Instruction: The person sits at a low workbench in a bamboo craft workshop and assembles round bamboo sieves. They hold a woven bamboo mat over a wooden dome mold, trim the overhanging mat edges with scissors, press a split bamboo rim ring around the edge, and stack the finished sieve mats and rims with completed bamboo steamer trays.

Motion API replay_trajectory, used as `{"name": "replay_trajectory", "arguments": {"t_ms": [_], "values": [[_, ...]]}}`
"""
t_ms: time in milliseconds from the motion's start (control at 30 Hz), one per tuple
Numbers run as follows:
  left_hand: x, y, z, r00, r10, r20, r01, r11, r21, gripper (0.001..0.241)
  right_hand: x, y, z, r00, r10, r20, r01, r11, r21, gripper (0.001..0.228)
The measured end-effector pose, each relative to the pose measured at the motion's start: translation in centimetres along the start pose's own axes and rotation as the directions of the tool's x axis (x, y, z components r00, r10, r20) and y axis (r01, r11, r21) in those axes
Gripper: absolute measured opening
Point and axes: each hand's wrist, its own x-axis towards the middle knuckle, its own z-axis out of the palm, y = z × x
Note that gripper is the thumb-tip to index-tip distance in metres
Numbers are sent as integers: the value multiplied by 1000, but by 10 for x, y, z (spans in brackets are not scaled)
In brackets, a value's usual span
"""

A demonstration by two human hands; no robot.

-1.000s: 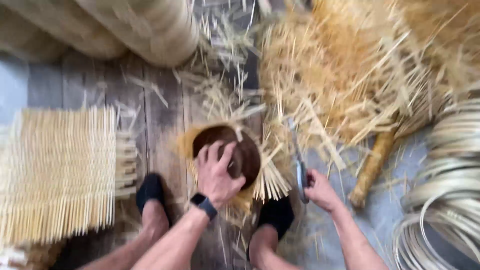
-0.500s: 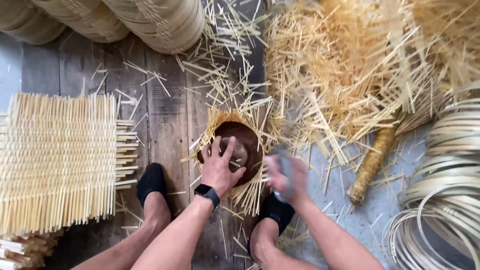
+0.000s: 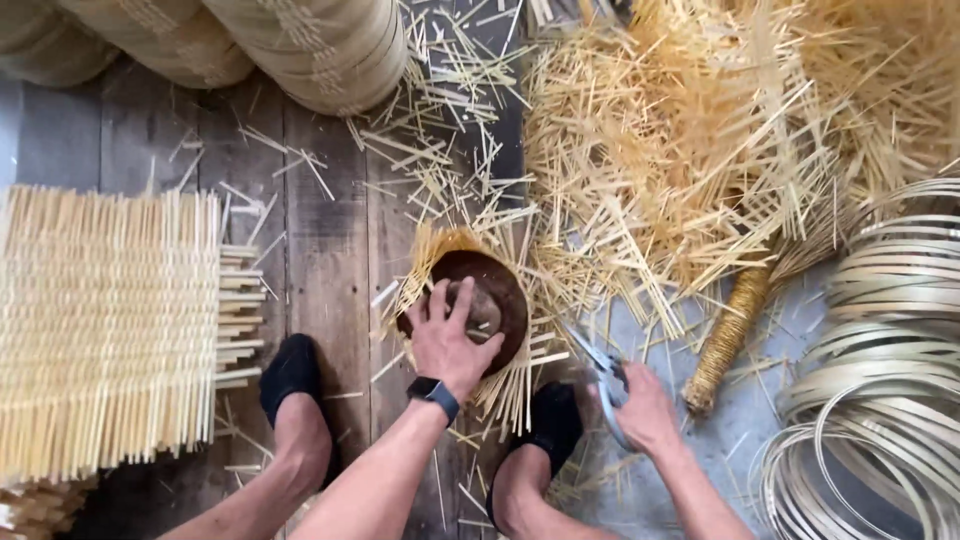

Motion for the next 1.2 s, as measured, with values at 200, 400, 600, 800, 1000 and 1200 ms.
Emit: {"name": "replay_trajectory", "arguments": {"t_ms": [200,400,600,800,1000,1200], "values": [[-3,9,12,990,139,37,-141,988,60,90,51,-52,15,1000,-9,-26,1,963,-270,51],[0,2,5,964,201,173,-212,976,50,93,63,-26,-9,995,-93,-48,74,949,-307,35],[11,-10,0,917,290,275,-302,953,0,96,95,-36,7,927,-344,-151,234,843,-485,42],[24,-11,-13,827,385,410,-422,906,1,93,96,8,19,936,-346,-63,283,849,-446,29],[32,-7,-18,764,427,485,-490,872,4,92,94,-36,8,875,-431,-221,310,849,-427,31],[-32,11,11,866,477,149,-499,807,315,92,94,17,18,966,-257,-13,242,923,-300,17]]}}
